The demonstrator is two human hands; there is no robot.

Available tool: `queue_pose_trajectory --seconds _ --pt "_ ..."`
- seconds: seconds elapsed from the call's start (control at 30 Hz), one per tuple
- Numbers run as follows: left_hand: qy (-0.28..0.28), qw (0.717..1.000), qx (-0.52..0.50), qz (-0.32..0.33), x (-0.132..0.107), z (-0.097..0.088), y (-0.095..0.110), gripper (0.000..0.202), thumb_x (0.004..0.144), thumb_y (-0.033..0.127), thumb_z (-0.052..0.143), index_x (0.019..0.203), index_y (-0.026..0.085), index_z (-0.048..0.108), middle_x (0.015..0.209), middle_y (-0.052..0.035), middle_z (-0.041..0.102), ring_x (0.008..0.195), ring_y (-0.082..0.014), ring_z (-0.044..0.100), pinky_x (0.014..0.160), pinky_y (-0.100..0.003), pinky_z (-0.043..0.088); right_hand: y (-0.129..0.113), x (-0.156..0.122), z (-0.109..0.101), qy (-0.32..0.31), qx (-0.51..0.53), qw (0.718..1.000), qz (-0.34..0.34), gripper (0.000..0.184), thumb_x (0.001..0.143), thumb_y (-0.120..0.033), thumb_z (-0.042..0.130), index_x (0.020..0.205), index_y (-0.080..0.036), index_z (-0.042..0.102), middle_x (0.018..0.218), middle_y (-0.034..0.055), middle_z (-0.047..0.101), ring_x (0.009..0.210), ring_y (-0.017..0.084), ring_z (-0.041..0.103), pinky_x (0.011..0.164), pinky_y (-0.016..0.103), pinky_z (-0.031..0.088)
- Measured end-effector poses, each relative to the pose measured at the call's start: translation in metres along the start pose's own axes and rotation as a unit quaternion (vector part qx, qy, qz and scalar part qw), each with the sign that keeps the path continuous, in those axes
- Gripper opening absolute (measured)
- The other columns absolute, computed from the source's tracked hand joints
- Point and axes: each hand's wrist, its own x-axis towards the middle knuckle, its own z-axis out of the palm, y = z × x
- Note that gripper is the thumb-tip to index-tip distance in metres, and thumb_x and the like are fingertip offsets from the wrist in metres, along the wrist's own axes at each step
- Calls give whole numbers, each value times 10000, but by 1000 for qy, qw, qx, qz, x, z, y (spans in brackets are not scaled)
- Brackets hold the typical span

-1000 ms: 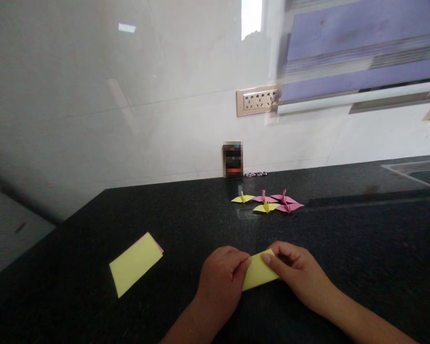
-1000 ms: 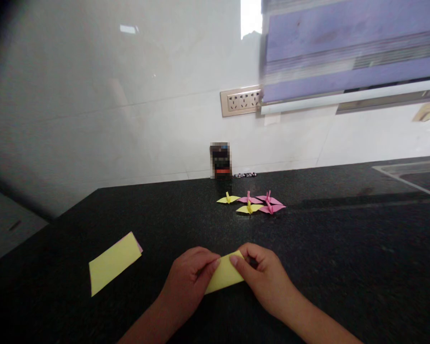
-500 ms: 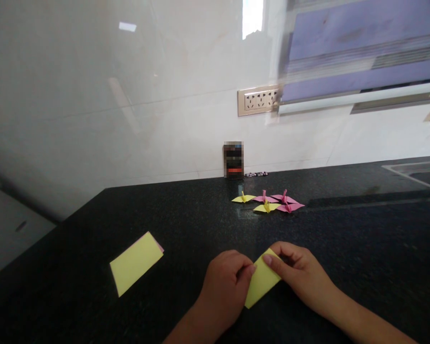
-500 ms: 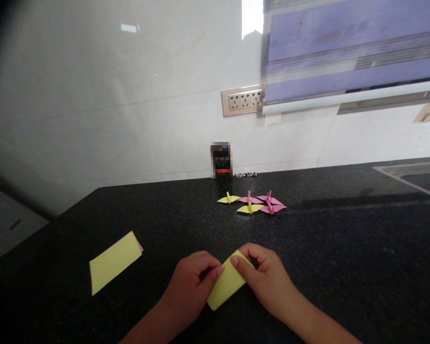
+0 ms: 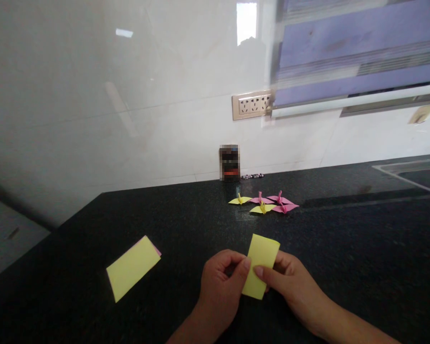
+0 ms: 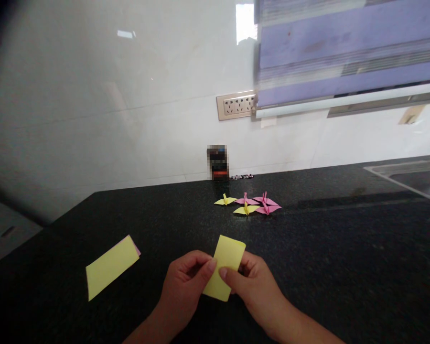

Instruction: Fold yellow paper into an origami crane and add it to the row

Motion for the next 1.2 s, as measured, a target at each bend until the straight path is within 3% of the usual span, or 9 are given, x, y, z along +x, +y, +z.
queue_pose_trajectory --seconds 0.37,0.63,0.9,0.97,1.03,1.1,1.13,1.2 --pt "43 994 -93 -43 1 0 0 222 694 337 560 668 118 585 576 -11 583 514 -99 489 472 -191 393 -1 1 -11 72 -108 991 -44 212 691 -314 593 588 -139 533 537 -33 482 501 79 410 473 194 318" --pt "34 990 -130 -51 2 1 1 210 698 321 561 660 116 585 593 -9 593 546 -109 516 528 -213 417 -1 0 -13 97 -120 985 -72 192 704 -336 577 673 -147 570 600 -18 499 530 94 408 498 205 328" --pt "9 997 -74 -17 2 2 0 229 739 326 507 688 112 573 628 -30 602 591 -130 545 561 -239 442 -3 -1 -13 86 -176 975 -102 215 776 -351 478 746 -165 581 593 -19 484 526 107 423 486 209 344" --pt "6 1000 -24 18 3 1 -5 219 748 321 491 745 116 569 690 -45 611 645 -147 563 604 -265 458 -6 0 -18 94 -259 949 -153 211 803 -314 438 736 -164 571 633 0 504 566 121 457 512 224 371" --pt "54 992 61 101 2 -2 -8 256 715 295 539 916 137 540 882 -72 600 822 -181 557 741 -325 446 -11 1 -24 99 -384 884 -247 187 808 -254 427 721 -162 565 712 33 538 655 146 489 585 258 395" --pt "135 946 191 223 1 -6 -8 552 629 295 630 1128 172 428 1130 -111 478 1048 -240 434 889 -426 341 -16 -1 -29 52 -514 785 -341 149 794 -195 433 768 -162 576 750 51 562 723 167 493 667 303 391" --pt "147 914 254 279 -1 -8 -6 581 623 301 637 1150 190 420 1178 -115 431 1103 -262 372 915 -462 296 -19 -2 -30 33 -559 741 -370 158 792 -168 422 795 -161 580 769 59 571 724 167 491 667 307 391" --pt "132 858 352 350 -3 -10 0 383 666 275 606 1041 243 533 1207 -90 400 1152 -285 295 925 -497 256 -22 -5 -30 8 -624 674 -395 190 792 -132 398 824 -159 583 800 72 580 730 168 489 646 297 397"
